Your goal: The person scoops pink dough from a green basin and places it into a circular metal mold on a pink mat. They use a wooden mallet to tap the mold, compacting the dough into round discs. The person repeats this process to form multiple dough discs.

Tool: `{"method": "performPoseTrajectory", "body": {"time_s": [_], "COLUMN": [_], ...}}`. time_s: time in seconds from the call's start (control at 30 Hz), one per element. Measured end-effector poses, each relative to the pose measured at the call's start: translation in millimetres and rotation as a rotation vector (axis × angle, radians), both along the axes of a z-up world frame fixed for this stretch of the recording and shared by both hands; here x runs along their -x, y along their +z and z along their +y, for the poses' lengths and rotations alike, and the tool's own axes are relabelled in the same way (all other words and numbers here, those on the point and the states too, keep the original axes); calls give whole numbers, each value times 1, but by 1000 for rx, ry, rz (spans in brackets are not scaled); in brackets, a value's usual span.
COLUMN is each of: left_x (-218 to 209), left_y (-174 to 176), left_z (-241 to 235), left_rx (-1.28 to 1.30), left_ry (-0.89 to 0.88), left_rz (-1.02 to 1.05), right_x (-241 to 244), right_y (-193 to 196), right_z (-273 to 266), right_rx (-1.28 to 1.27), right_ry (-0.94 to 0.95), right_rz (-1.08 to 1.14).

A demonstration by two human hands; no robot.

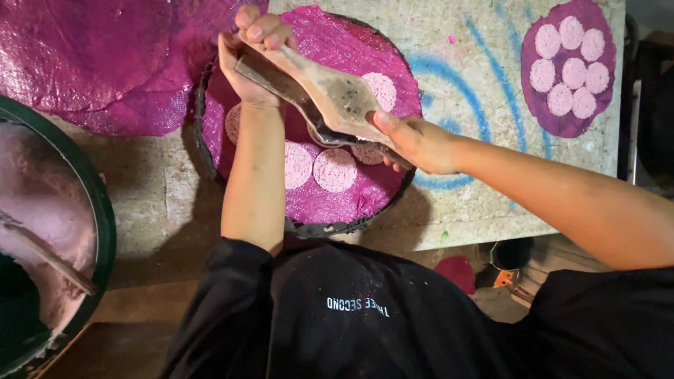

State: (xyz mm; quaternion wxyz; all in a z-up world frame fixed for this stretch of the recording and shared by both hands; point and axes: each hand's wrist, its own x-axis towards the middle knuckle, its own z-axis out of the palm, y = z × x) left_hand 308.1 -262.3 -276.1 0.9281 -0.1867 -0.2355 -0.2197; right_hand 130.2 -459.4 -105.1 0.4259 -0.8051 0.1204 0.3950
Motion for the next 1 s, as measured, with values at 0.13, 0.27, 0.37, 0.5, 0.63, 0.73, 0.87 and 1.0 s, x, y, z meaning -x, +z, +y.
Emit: {"method": "performPoseTrajectory", "body": {"time_s": [0.13,0.27,0.37,0.5,0.63,0.73,0.87,1.0], "left_x": [11,14,3,-11,-24,-21,-4,5], "left_y": [-10,-11,-5,3,9,5,-1,0], "left_z": [-14,-40,-47,-41,-20,-7,-11,-29], "left_rx": [-75,-100,-81,-130,-163,-173,-187,-236], "left_ry": [-20,-29,-80,-36,-51,-51,-35,10], "left_rz": [18,62,82,-6,-130,-106,-61,-22], "right_x": [6,9,7,8,2,2,6,3], "right_y": [4,9,8,-1,-17,-27,-24,-9], "right_z": [-7,-21,-24,-17,-4,3,-2,-13], "right_rx": [96,187,176,249,84,45,69,106], "right_ry": [31,-8,-40,13,-67,-48,-91,-172], "right_rz": [59,12,-114,-277,-294,-256,-101,-4]}}
